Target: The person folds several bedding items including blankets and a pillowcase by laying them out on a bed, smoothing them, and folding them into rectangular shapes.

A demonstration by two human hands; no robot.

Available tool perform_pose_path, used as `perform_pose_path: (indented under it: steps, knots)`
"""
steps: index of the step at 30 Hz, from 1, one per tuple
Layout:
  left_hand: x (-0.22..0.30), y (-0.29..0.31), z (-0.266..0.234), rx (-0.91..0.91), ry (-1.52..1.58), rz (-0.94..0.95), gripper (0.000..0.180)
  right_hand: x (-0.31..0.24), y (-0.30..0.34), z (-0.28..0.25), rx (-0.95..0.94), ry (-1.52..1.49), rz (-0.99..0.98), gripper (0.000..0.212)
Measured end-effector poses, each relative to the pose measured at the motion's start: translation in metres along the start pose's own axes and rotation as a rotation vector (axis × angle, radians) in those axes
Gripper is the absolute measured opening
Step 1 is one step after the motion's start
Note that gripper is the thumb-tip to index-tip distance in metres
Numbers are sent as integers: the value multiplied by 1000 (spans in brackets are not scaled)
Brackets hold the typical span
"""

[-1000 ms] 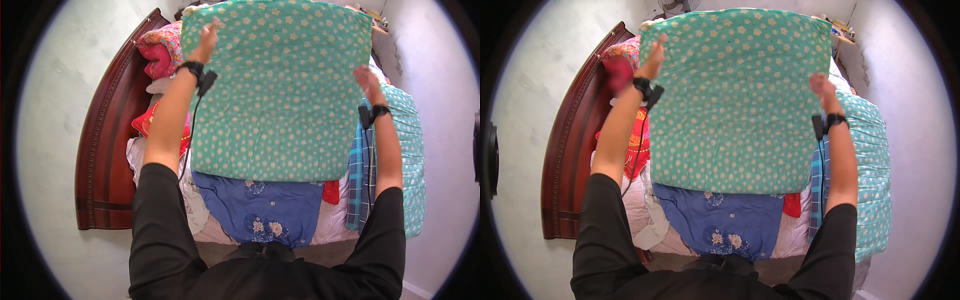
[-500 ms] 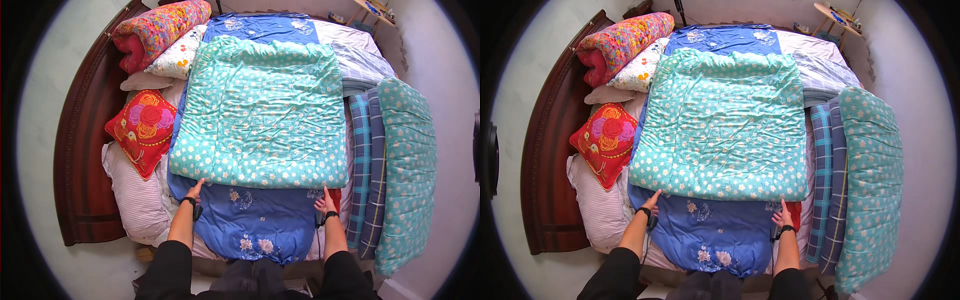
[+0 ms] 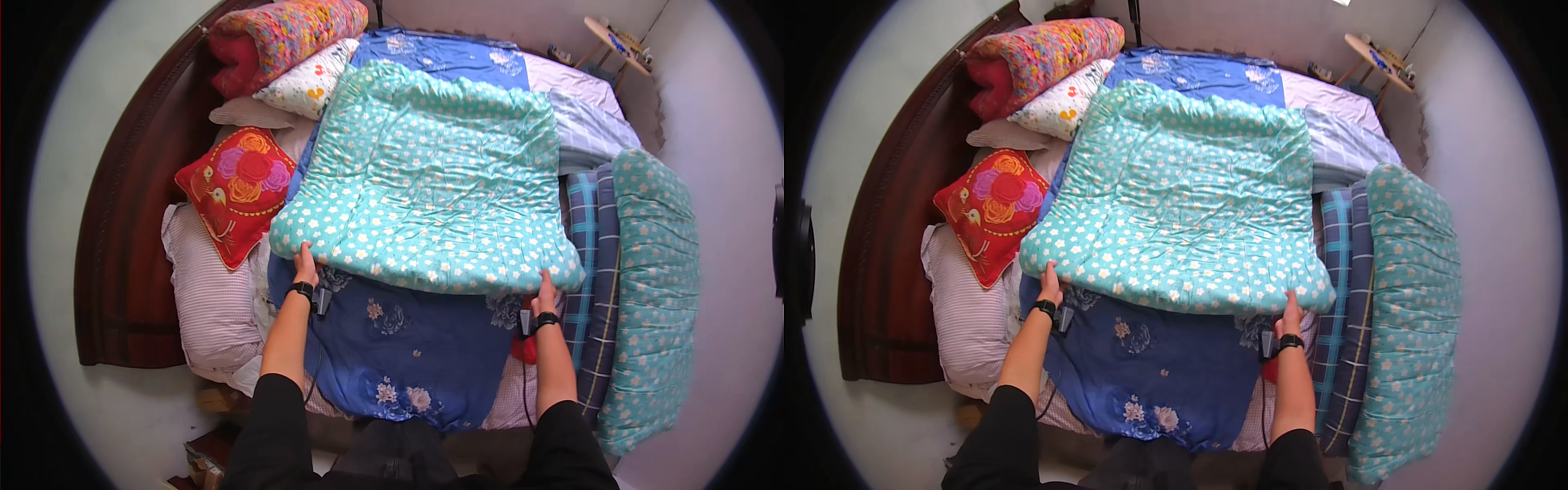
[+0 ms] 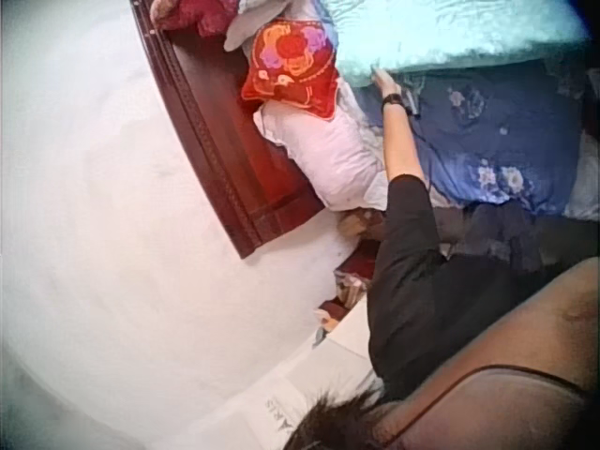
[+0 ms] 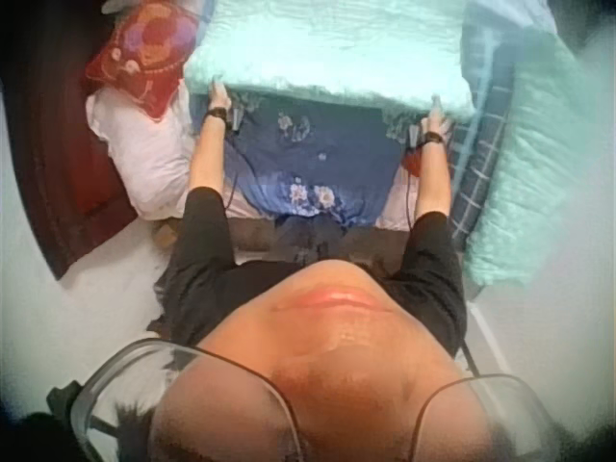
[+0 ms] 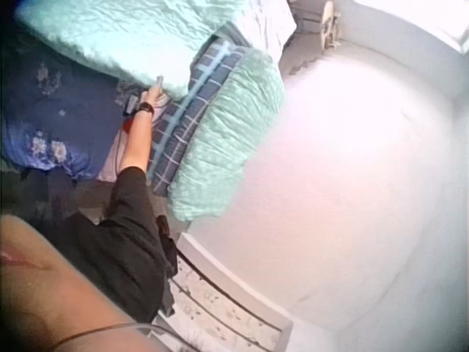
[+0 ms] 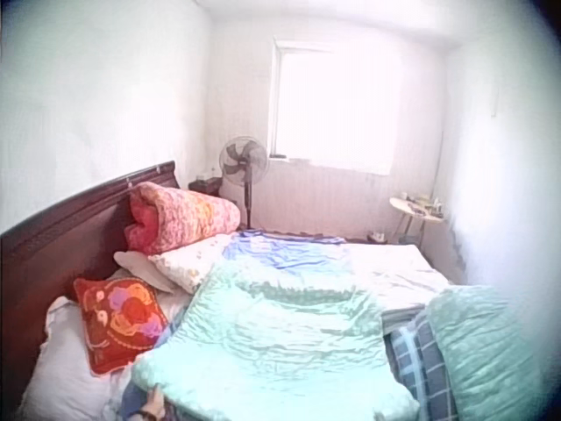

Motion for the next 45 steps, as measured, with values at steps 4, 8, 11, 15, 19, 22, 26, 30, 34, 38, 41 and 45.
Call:
perform_pose_path:
  steps: [4,8,11,15,19,22,26,30,34,38,41,45]
  knots:
    - [184,78,41,-199,-134,585,35,-213,99,84,-252,302,-485,63]
    - [326,191,47,-224,-84,855,33,-362,218,71,-343,222,-598,42]
    - [382,309,0,-244,76,829,33,-419,304,22,-329,78,-588,40]
    - [357,417,-92,-114,-224,869,35,-389,443,-46,-361,-95,-451,46]
    - [250,468,-211,23,-189,717,38,-258,473,-185,-37,-73,-305,54]
    - [152,456,-309,118,-271,535,34,-147,487,-246,153,73,-123,50]
    - [51,399,-354,176,-551,202,31,-6,462,-283,251,291,161,44]
    - [15,383,-389,205,-723,-2,35,44,463,-297,359,284,349,46]
    - [33,410,-327,136,-534,-333,43,56,455,-313,332,253,431,47]
    - [-34,376,-374,104,-227,-507,48,38,462,-280,294,262,438,55]
    - [-85,341,-402,135,-5,-589,45,50,447,-288,293,268,429,59]
    - [-93,346,-374,98,18,-689,45,60,443,-303,225,282,403,59]
Point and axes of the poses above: each hand's wrist, its own y-axis away from the middle knuckle, its own z-axis out of the palm, x = y × z, the point moved 8 cm from there along -y, towards the middle knuckle, and after that the axes turned 4 degrees about -x, right-handed, at the moved point
